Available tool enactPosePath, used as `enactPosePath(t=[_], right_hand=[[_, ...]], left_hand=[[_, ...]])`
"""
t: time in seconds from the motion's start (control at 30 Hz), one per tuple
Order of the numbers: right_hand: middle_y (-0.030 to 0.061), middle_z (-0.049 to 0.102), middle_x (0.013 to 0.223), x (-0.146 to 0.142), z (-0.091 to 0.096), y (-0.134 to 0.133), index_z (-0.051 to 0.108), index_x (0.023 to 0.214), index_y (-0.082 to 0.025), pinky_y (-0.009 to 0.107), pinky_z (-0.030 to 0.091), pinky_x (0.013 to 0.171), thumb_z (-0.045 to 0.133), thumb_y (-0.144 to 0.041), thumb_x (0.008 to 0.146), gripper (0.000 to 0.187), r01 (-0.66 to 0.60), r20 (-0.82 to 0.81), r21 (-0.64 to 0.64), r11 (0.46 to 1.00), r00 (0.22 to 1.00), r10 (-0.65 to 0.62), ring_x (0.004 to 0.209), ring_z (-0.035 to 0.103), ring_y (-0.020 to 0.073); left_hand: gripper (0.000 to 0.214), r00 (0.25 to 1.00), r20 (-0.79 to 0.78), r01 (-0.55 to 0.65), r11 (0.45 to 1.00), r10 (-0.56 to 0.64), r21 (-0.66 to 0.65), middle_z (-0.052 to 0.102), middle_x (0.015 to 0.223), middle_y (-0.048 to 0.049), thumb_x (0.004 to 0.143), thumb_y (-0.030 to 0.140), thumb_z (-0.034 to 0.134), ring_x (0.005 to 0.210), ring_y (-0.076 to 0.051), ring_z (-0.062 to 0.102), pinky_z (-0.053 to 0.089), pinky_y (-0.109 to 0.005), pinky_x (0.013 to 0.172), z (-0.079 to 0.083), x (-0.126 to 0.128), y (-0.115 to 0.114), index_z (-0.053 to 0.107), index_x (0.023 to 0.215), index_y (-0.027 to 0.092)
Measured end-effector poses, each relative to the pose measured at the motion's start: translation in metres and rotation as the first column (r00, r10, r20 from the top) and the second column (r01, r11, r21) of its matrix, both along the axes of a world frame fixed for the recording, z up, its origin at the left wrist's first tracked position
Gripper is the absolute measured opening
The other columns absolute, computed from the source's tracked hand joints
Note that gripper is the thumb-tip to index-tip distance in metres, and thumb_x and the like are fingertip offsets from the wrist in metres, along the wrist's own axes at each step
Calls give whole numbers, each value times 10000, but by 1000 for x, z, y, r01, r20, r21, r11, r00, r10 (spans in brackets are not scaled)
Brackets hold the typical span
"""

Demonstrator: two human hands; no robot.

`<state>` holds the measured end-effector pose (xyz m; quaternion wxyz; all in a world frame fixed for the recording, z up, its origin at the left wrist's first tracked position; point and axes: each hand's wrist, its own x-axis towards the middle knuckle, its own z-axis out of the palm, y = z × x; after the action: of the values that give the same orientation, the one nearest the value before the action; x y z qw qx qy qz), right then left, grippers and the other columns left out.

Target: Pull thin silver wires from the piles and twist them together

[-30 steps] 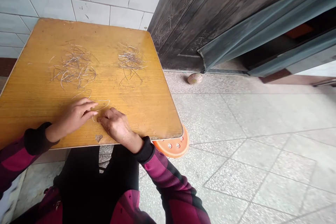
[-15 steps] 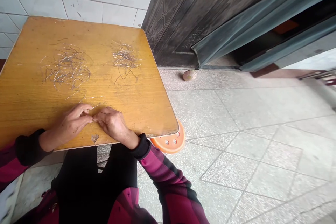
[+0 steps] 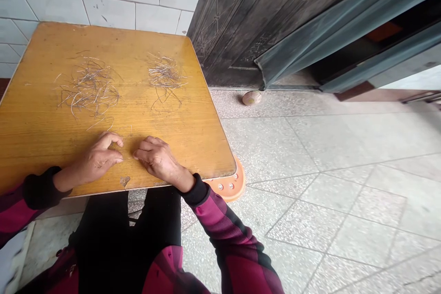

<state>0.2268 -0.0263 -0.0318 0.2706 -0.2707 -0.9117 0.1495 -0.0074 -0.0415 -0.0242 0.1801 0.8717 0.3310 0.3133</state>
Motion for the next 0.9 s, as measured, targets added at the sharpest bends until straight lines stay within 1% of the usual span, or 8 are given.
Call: enactPosePath(t=[0.27,0.37,0.43,0.5,0.6,0.73,0.8,0.9], right_hand=[[49,665,824,28,0,8,672,863,-194,320,463,750,497,-194,968,203,-17,-50,-141,990,999,10,816,568,172],[50,668,818,46,2,11,677,839,-191,317,481,728,519,-212,961,201,96,-86,-182,979,990,-114,789,595,164],[46,661,807,55,4,11,678,821,-184,303,491,697,538,-239,958,203,190,-114,-238,952,968,-222,759,614,152],[48,665,825,58,6,11,689,844,-175,294,499,698,554,-265,953,195,226,-122,-287,931,955,-269,765,632,147],[68,689,925,51,12,13,698,999,-163,290,505,720,586,-296,936,185,225,-83,-331,916,960,-266,804,643,148],[89,698,1020,28,25,24,633,1202,-146,265,496,660,610,-330,920,337,218,-87,-396,892,958,-273,797,639,140],[88,697,1028,15,30,35,635,1196,-138,253,482,659,628,-323,908,342,166,-88,-396,903,972,-217,784,630,129],[43,690,888,-1,32,52,687,1037,-134,241,446,660,657,-274,887,208,75,-41,-349,934,995,-95,713,591,109]], left_hand=[[223,998,-36,51,998,-52,-34,544,1027,-85,899,110,521,1011,-216,515,469,-408,886,1,-4,3,639,717,159],[228,999,-36,38,997,-41,-67,543,1026,-86,908,138,530,1014,-217,520,476,-409,893,1,-6,5,649,715,156],[229,998,-53,25,996,-30,-88,550,1033,-88,915,164,539,1020,-221,525,478,-414,898,1,-6,7,664,723,158],[230,995,-93,18,996,-26,-87,563,1050,-88,921,192,548,1033,-227,528,472,-424,909,2,-4,8,679,734,166],[229,986,-161,21,997,-32,-70,587,1074,-82,925,214,558,1058,-235,521,457,-441,927,4,-1,8,696,745,185],[214,980,-195,24,999,-29,-30,608,1104,-84,917,201,565,1079,-246,513,445,-461,938,6,2,7,708,757,198],[200,978,-206,20,1000,-20,-2,615,1104,-81,910,193,573,1080,-247,512,444,-456,937,5,2,7,709,764,202],[194,976,-218,31,999,-24,31,630,1117,-83,904,177,571,1086,-255,510,445,-459,933,4,2,7,708,768,199]])
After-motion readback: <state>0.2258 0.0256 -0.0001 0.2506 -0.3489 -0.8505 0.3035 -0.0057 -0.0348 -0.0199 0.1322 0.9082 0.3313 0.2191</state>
